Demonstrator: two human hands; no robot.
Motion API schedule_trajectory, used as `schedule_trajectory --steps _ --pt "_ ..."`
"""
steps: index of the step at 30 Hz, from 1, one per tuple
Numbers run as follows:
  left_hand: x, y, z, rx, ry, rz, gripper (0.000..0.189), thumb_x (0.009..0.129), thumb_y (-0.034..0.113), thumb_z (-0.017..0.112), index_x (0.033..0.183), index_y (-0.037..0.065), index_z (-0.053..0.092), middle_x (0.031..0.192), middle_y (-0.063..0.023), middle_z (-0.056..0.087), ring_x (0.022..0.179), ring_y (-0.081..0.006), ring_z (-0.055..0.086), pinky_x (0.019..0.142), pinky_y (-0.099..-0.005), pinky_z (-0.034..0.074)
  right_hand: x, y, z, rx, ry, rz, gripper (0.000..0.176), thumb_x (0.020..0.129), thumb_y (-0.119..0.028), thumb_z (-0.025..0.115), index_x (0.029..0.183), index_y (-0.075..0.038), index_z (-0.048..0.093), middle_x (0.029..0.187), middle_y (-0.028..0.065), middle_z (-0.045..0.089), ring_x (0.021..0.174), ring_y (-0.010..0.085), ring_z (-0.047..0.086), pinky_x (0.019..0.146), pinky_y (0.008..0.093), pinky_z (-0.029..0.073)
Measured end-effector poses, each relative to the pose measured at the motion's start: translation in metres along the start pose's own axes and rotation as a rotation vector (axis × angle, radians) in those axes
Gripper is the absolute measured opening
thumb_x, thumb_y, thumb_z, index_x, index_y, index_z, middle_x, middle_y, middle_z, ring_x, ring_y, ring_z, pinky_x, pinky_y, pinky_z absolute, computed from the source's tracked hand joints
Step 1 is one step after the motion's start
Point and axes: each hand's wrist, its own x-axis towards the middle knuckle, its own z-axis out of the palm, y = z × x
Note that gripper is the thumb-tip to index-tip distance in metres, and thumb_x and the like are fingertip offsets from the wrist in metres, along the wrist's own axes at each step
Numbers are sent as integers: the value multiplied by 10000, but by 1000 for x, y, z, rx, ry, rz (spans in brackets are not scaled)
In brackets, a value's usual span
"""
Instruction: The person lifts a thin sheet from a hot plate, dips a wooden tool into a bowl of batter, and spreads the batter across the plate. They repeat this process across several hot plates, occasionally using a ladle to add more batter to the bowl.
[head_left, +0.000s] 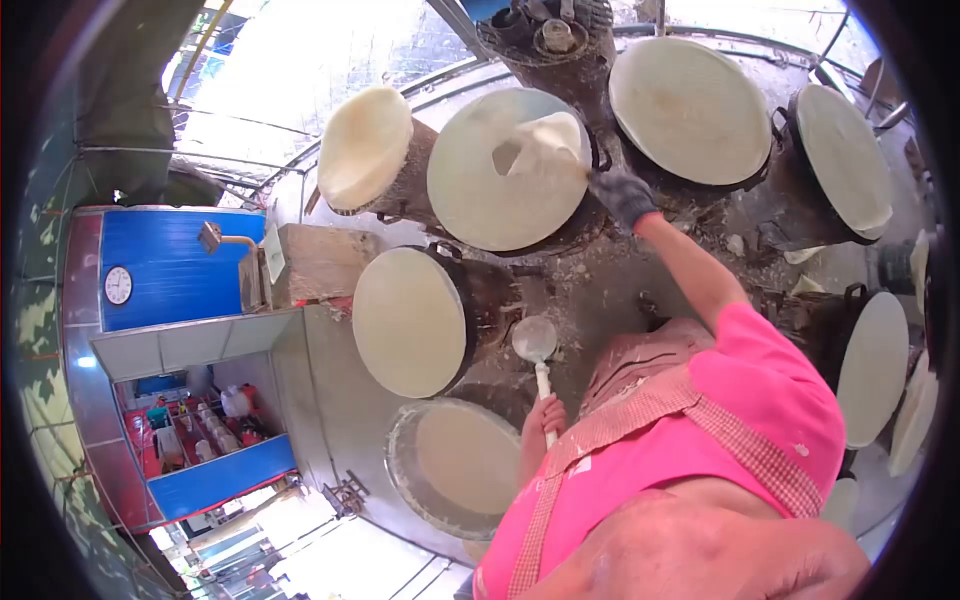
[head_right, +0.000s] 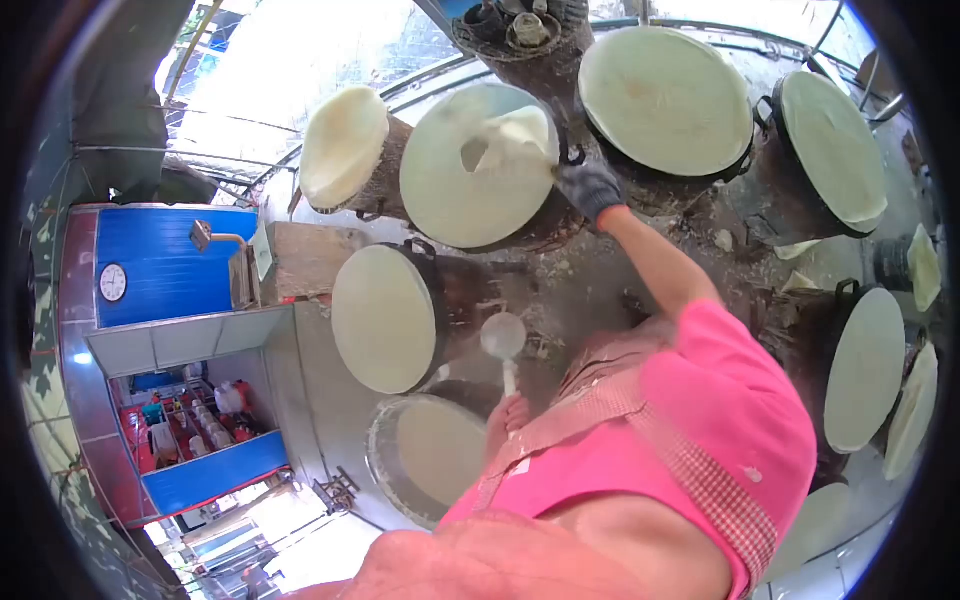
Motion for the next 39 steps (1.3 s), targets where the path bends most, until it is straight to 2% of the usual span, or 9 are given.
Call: schedule_trajectory --steps 3,13,15,17,21,25,28,35,39 --pt "-8 -8 22 205 79 121 228 873 110 395 656 110 325 501 45 269 372 -44 271 320 -174 223 -90 6 -22 289 -56 -34 205 794 -219 450 886 -134 613 800 107 606 663 255 577 571 363 444" --pt "-3 -40 48 200 -13 187 291 855 49 406 1106 195 390 548 38 298 423 -31 293 359 -152 244 168 33 10 574 97 187 289 720 -347 548 849 -106 642 784 139 608 744 276 576 687 335 439" --pt "9 -26 11 203 -25 226 393 851 53 416 1200 221 347 552 40 295 423 -34 298 362 -159 252 148 59 77 -480 534 -403 315 697 -368 564 859 -111 645 851 161 609 895 270 564 814 343 408" --pt "8 -20 -10 337 0 249 388 848 53 423 1193 220 363 552 43 295 425 -34 293 362 -163 250 87 -3 36 933 -154 471 364 714 -419 544 951 -158 634 969 88 607 898 215 560 815 311 412" --pt "-9 -9 22 217 132 161 156 864 80 406 730 117 335 513 51 274 392 -26 283 339 -168 253 54 -33 20 786 -89 287 392 707 -450 546 865 -103 641 871 159 599 846 273 575 771 326 415" --pt "-22 18 -10 21 -78 73 110 870 84 392 765 107 367 515 43 267 392 -28 277 322 -164 249 36 -10 -32 1048 -185 1002 207 749 -216 616 847 -35 635 777 25 632 680 76 530 661 252 442" --pt "-23 33 -11 -51 -106 88 34 870 84 387 868 106 413 529 35 275 396 -29 279 319 -161 252 -10 -39 54 1396 -21 626 188 750 -191 620 867 -45 640 810 20 632 724 81 537 680 259 444" --pt "-32 41 -5 -165 -146 54 233 870 78 363 1073 132 466 546 27 283 403 -36 291 325 -160 265 22 5 24 1232 164 381 278 756 -141 598 1010 -28 584 905 66 624 778 148 568 748 271 432" --pt "-20 52 6 -144 -145 61 224 867 81 354 1022 138 505 544 22 283 388 -50 289 315 -179 269 78 -1 -25 427 71 466 287 821 -304 453 1037 -150 563 793 157 603 706 279 572 657 365 448"
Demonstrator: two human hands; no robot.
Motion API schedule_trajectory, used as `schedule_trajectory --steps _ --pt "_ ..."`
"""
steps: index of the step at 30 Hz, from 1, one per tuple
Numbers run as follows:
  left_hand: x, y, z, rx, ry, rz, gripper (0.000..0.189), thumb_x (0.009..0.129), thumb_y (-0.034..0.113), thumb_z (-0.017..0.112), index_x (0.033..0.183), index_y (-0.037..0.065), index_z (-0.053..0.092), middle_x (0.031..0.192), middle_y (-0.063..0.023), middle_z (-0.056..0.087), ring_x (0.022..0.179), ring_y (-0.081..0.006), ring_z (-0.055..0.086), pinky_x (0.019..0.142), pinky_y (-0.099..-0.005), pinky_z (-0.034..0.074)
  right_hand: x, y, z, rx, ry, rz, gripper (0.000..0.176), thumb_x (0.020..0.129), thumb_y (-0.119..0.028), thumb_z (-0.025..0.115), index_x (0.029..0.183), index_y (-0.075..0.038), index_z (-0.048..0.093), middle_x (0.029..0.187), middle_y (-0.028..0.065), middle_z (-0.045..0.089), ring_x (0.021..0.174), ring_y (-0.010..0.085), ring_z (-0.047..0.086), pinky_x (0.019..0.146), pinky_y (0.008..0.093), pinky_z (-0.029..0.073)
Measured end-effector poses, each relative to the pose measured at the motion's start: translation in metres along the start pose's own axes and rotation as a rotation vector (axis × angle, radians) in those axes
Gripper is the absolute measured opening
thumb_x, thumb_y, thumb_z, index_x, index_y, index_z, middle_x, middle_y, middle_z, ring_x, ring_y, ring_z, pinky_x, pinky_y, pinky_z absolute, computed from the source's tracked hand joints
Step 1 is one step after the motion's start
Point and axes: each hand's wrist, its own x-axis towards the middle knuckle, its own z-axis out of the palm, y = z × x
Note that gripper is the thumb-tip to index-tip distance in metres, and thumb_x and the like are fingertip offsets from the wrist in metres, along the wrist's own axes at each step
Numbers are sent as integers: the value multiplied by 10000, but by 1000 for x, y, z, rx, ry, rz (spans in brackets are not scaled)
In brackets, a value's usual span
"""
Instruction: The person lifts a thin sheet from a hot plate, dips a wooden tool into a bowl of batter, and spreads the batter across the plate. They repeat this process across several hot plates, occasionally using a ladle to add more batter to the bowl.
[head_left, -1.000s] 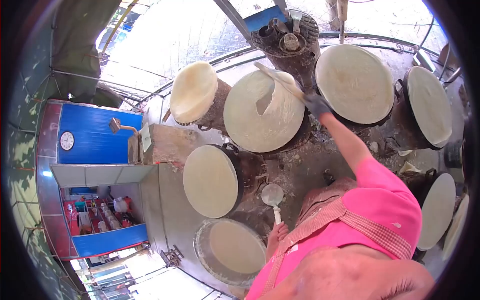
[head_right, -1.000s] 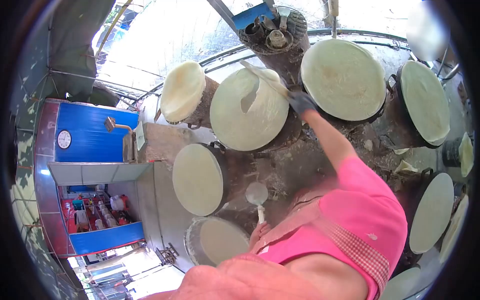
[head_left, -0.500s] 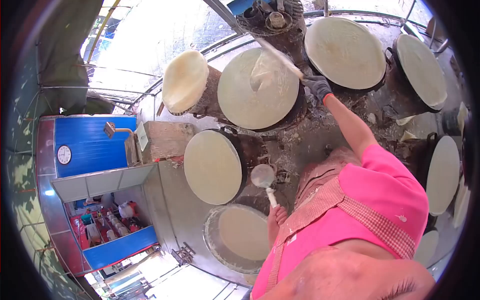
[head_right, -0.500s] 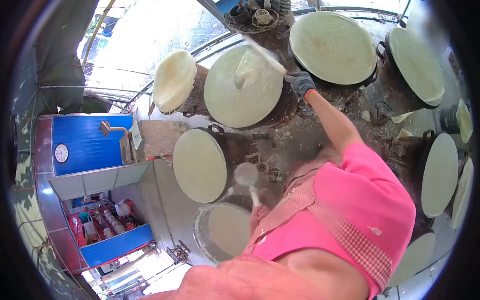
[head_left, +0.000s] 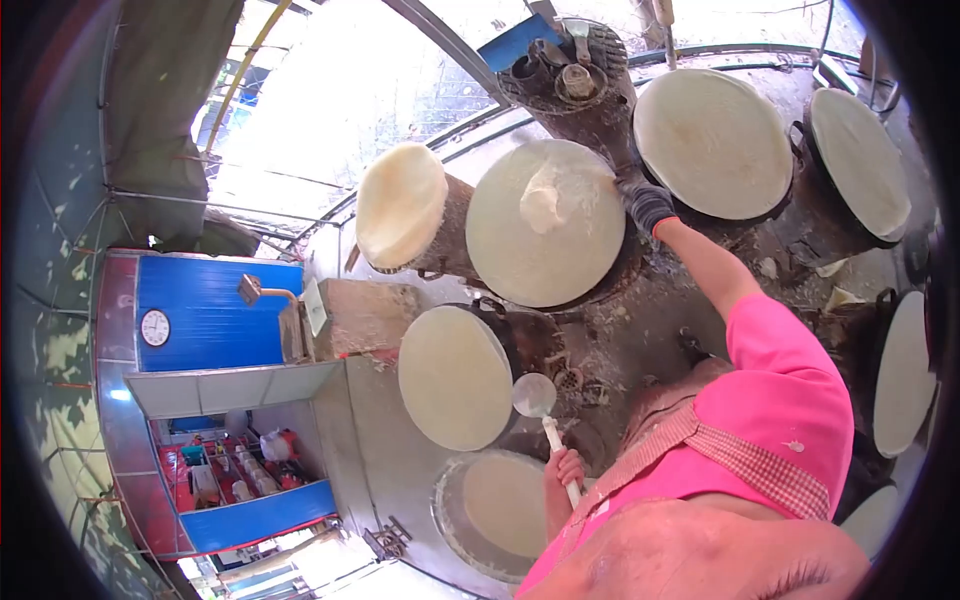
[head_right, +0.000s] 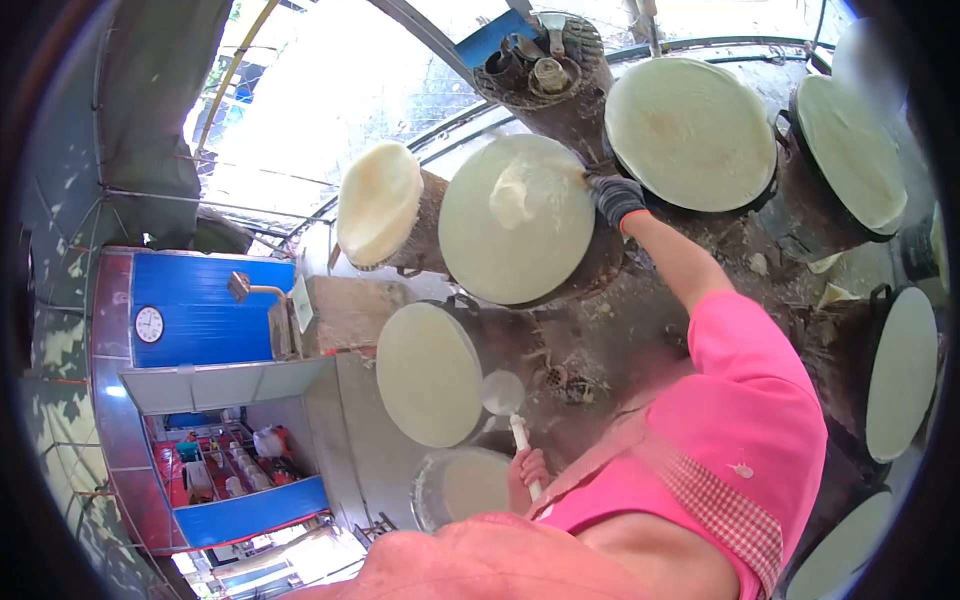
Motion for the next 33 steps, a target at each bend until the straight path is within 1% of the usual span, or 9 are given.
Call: schedule_trajectory --steps 3,8,10,18,23,25,26,28,33 --pt "16 22 -3 -30 -48 -130 231 853 90 369 983 171 542 530 18 284 356 -58 271 292 -193 264 -13 -5 7 -577 -248 -421 422 856 -422 269 953 -135 564 782 159 603 712 312 588 632 421 448" --pt "61 41 68 157 98 62 154 831 63 405 903 161 500 519 34 299 344 -51 276 280 -185 253 -19 5 -31 -578 -377 -334 395 851 -408 305 907 -121 571 638 153 582 567 318 571 509 436 432" --pt "93 59 87 354 1 124 127 823 45 419 848 157 471 504 34 299 349 -54 294 284 -187 259 -36 33 -17 -512 -71 -395 307 850 -379 340 987 -184 533 619 134 554 536 297 562 444 425 427" --pt "190 30 194 733 -8 464 207 755 6 458 752 110 279 463 26 291 311 -86 295 283 -221 269 -85 69 -19 -889 74 -448 249 816 -298 414 959 -141 545 610 112 566 540 263 565 430 396 429" --pt "232 2 202 609 158 276 255 777 94 453 593 119 278 415 38 241 304 -103 285 301 -239 254 -152 44 8 -505 -61 -440 237 794 -237 448 1014 -201 530 567 108 541 484 290 535 430 424 398" --pt "182 9 193 131 -220 -251 334 836 152 412 533 142 270 399 39 231 301 -90 268 298 -219 226 -172 48 -1 -391 -51 -443 275 794 -232 458 1061 -207 519 568 112 538 492 289 537 442 416 401" --pt "136 -11 178 808 -211 270 366 874 210 382 526 157 279 396 36 235 299 -80 256 290 -205 206 -182 50 -12 -296 -45 -450 263 780 -260 483 1026 -189 540 668 118 563 584 287 553 517 397 421" --pt "109 -18 128 766 37 451 193 856 212 448 693 156 363 414 41 243 307 -69 269 281 -192 243 -179 40 -26 -198 -20 -462 260 766 -289 508 992 -171 561 769 125 588 676 285 570 593 377 440" --pt "93 -2 107 179 -94 -175 223 885 201 408 1105 208 448 563 17 289 369 -51 265 288 -186 249 -222 50 -24 -266 -46 -458 406 724 -248 551 1115 -153 502 767 126 586 662 280 560 569 366 439"
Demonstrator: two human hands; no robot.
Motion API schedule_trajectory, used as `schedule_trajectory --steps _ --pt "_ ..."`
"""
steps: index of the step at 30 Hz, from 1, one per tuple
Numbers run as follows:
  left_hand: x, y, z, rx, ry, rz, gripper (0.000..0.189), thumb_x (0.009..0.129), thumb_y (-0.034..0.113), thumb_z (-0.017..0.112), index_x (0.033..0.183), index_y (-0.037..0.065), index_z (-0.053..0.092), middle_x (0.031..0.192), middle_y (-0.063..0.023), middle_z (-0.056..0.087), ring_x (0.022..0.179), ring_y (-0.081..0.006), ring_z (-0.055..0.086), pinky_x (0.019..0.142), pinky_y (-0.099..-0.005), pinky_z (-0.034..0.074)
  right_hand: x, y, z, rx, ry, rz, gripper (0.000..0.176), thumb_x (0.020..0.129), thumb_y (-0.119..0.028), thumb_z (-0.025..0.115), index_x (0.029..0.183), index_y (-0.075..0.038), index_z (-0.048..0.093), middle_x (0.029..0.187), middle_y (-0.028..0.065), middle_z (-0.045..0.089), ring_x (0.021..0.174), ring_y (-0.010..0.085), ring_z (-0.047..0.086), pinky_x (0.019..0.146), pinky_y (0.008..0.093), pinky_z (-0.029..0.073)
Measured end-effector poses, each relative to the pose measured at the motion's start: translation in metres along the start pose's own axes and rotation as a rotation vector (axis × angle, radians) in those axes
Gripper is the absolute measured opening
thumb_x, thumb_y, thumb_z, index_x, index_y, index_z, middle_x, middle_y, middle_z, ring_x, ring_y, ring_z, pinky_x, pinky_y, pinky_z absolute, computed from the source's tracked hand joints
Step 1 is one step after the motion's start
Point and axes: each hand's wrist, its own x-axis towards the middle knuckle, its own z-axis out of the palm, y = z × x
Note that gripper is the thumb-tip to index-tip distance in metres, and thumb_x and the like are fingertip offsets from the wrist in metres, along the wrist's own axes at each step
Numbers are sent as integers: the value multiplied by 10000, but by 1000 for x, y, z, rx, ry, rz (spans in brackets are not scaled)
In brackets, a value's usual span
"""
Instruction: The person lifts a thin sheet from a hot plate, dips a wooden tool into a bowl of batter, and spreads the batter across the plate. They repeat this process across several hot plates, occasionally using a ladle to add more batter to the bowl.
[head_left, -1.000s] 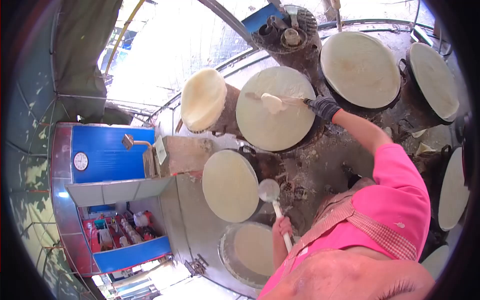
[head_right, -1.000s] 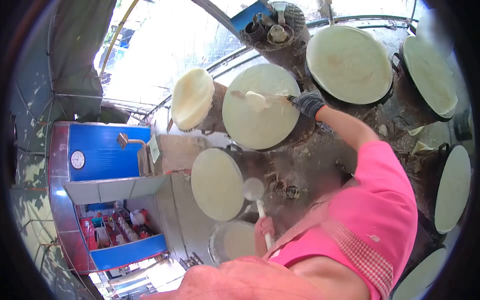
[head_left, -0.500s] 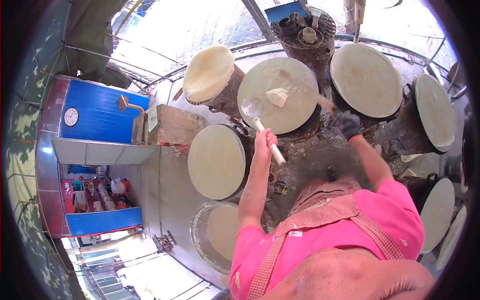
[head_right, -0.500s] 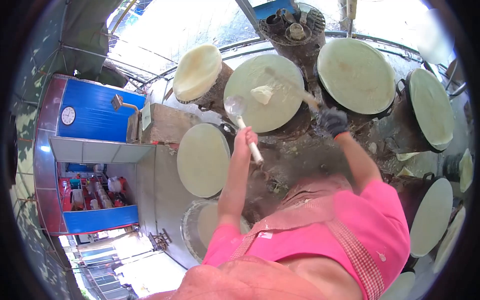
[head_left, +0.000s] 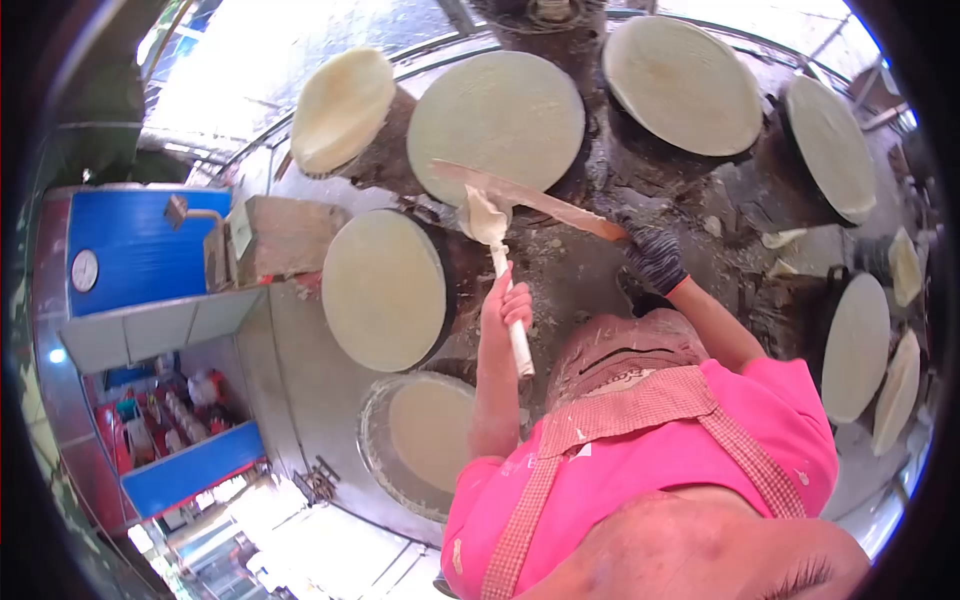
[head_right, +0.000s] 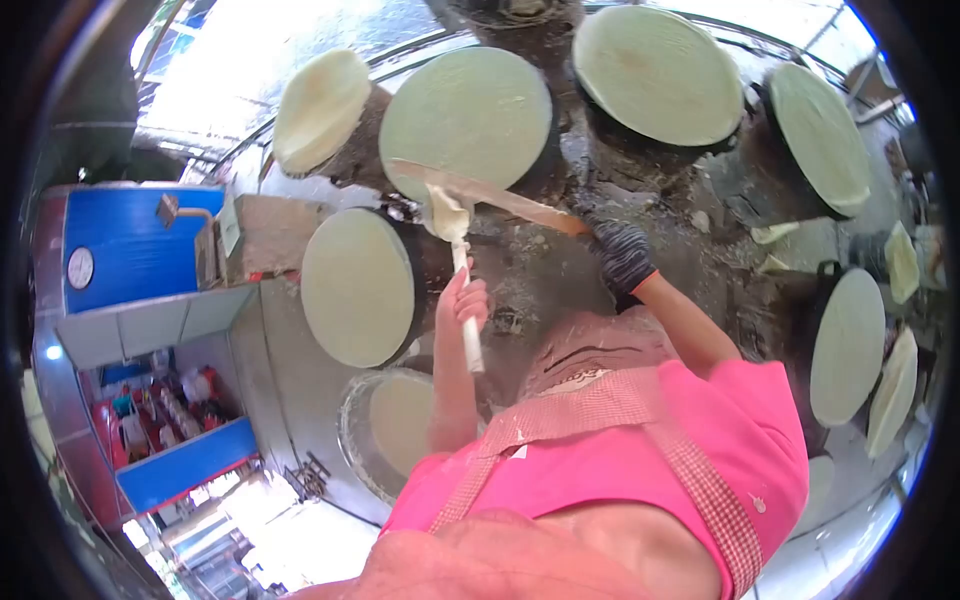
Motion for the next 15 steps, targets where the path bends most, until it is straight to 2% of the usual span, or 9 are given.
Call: schedule_trajectory --steps 3,5,6,8,9,11,12,14,15 --pt "-15 -9 -3 -27 -142 -124 304 905 229 345 1202 277 391 557 12 280 370 -64 263 305 -206 268 -17 1 -8 129 128 -21 424 681 -327 582 1054 -133 534 765 137 584 677 298 561 603 388 439" --pt "-24 -23 -6 100 -142 -75 328 907 222 336 1221 311 364 563 9 284 372 -65 262 313 -208 270 -22 13 -10 195 110 7 449 650 -340 599 1036 -120 538 742 145 582 680 312 562 616 394 439" --pt "-27 -33 -9 156 -121 -37 323 907 218 337 1220 289 367 565 8 284 377 -63 263 318 -203 269 -20 14 -23 171 134 31 449 650 -340 599 1036 -120 538 742 145 582 680 312 562 616 394 439" --pt "-27 -52 -15 219 -100 -4 319 906 215 339 1220 267 369 568 8 285 382 -61 265 324 -197 268 -14 22 -51 -28 -488 222 437 652 -357 599 1011 -116 541 868 120 594 755 299 575 638 376 453" --pt "-25 -60 -22 146 -38 -4 303 905 202 344 1204 229 381 568 10 283 387 -56 267 327 -191 266 -14 37 -55 -27 -484 229 437 652 -357 599 1011 -116 541 868 120 594 755 299 575 638 376 453" --pt "-20 -86 -36 72 22 8 290 903 190 349 1189 191 393 568 13 281 393 -52 268 330 -184 264 -6 77 -64 -344 -385 48 386 622 -362 609 924 -127 559 766 102 590 692 279 577 574 380 446" --pt "-18 -101 -43 12 81 27 268 901 179 355 1163 158 406 568 16 279 398 -49 268 332 -180 261 -7 99 -77 -162 -178 12 377 593 -332 616 910 -136 561 710 94 578 681 271 574 583 385 437" --pt "-14 -127 -56 -42 136 57 248 899 167 361 1136 125 419 569 19 276 402 -46 269 334 -175 258 -2 152 -79 -360 -394 31 412 587 -312 610 956 -139 551 793 109 577 674 278 568 600 399 427" --pt "-14 -138 -63 -95 120 47 239 898 161 363 1125 119 424 569 21 276 405 -45 268 340 -174 259 3 174 -86 -350 -389 22 412 587 -312 610 956 -139 551 793 109 577 674 278 568 600 399 427"
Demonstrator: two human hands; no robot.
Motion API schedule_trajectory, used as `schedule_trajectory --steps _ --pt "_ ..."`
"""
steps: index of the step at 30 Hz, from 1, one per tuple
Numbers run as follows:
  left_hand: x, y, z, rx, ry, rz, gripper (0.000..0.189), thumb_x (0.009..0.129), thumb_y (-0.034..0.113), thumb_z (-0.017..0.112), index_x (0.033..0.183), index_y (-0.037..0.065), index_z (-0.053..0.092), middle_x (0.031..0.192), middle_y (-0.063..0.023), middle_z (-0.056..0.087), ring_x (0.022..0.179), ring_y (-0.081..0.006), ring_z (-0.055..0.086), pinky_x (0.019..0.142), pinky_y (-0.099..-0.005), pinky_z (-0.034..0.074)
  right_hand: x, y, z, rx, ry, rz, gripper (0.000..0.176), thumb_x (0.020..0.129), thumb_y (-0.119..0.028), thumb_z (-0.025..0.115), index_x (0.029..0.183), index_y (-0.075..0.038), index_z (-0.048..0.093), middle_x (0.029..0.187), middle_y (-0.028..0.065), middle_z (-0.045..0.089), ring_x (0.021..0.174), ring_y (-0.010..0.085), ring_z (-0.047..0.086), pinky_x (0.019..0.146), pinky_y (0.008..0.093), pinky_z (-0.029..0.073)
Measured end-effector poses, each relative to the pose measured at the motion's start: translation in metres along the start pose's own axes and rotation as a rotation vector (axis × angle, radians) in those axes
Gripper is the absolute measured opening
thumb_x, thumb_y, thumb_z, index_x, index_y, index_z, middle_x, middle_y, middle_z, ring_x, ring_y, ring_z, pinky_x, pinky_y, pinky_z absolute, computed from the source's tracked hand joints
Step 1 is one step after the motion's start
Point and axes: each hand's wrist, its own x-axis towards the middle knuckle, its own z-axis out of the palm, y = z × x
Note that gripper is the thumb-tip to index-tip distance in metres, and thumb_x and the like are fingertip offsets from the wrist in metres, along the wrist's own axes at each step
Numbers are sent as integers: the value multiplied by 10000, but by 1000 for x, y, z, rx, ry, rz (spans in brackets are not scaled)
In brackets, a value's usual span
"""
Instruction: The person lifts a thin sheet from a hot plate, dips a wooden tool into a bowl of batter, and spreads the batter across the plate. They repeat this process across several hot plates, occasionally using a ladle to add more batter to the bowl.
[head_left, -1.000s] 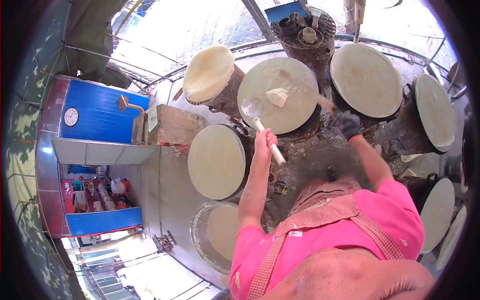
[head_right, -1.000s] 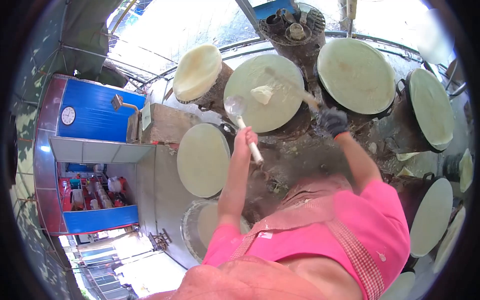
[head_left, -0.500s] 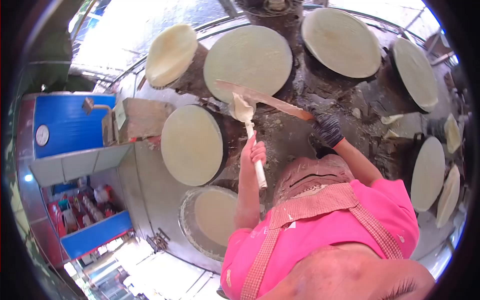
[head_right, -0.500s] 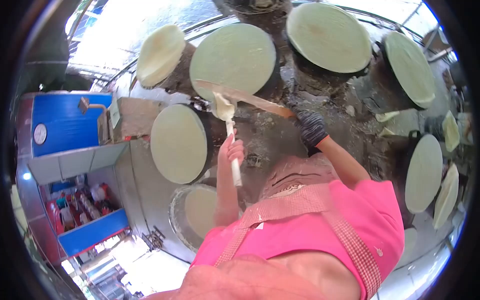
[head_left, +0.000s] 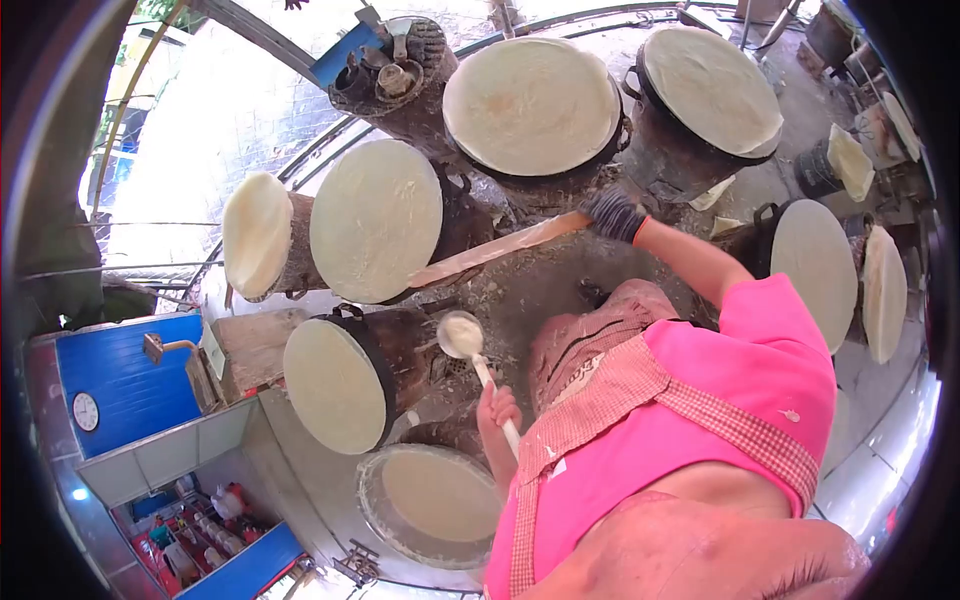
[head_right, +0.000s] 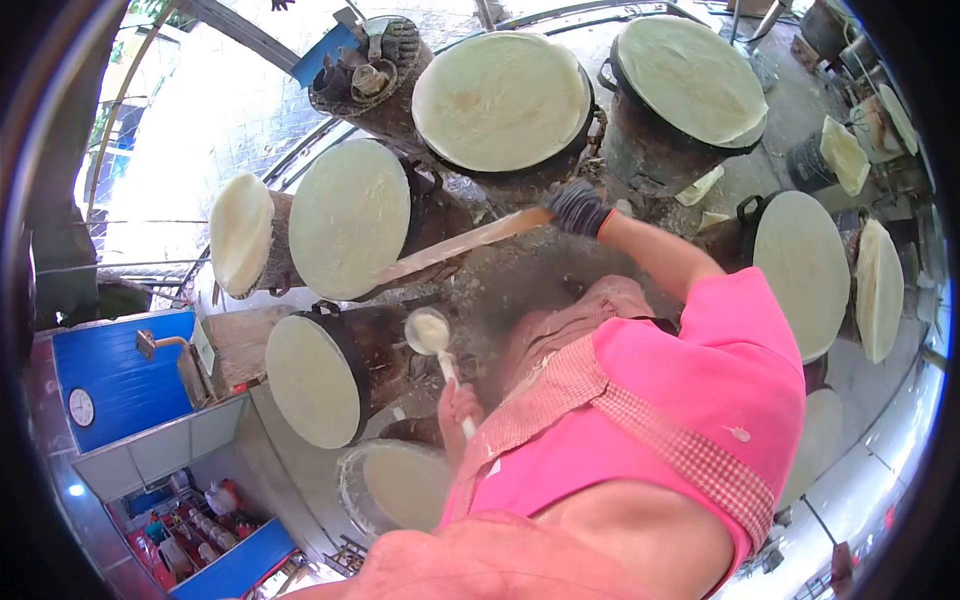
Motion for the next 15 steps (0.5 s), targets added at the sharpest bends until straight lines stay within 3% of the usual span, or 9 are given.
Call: schedule_trajectory --steps 2,5,8,10,12,13,15 --pt "1 -19 -4 -54 -16 2 230 897 155 365 1114 113 428 569 23 275 408 -45 268 346 -173 259 13 39 -4 -117 221 -140 388 646 -168 536 1032 -127 526 897 162 568 661 286 576 559 416 427" --pt "-4 -45 -4 -126 -51 11 253 901 169 353 1137 115 428 569 16 276 422 -52 281 367 -183 267 50 77 0 -175 336 -267 452 603 -247 592 1025 -98 526 953 147 539 687 276 570 596 399 424" --pt "-7 -45 -16 -122 -105 -38 264 904 187 343 1142 123 435 569 10 284 423 -62 286 369 -192 273 83 92 -9 -170 267 -333 458 610 -215 587 1042 -78 518 953 154 541 675 276 573 581 379 429" --pt "-16 -52 -9 -131 -98 -4 266 904 191 341 1142 125 438 567 7 287 423 -67 288 369 -195 275 91 89 -27 -190 217 -414 372 663 -182 525 1021 -82 505 889 139 561 657 270 572 566 387 427" --pt "-15 -54 -9 -153 -104 12 268 904 195 339 1142 128 441 566 5 289 424 -71 291 370 -198 276 93 87 -41 -254 72 -485 232 652 -198 535 858 -90 537 779 105 561 601 257 559 532 382 406" --pt "-15 -51 -13 -149 -118 14 263 903 191 338 1137 125 442 562 4 288 423 -70 289 369 -198 273 95 87 -38 -284 119 -473 129 645 -208 540 720 -106 520 687 76 536 590 247 549 521 380 390" --pt "-14 -53 -14 -156 -140 26 259 903 187 338 1131 123 443 558 3 286 422 -70 287 368 -198 271 93 84 -43 -301 106 -496 125 641 -206 542 710 -105 518 682 77 533 598 247 549 528 381 391"
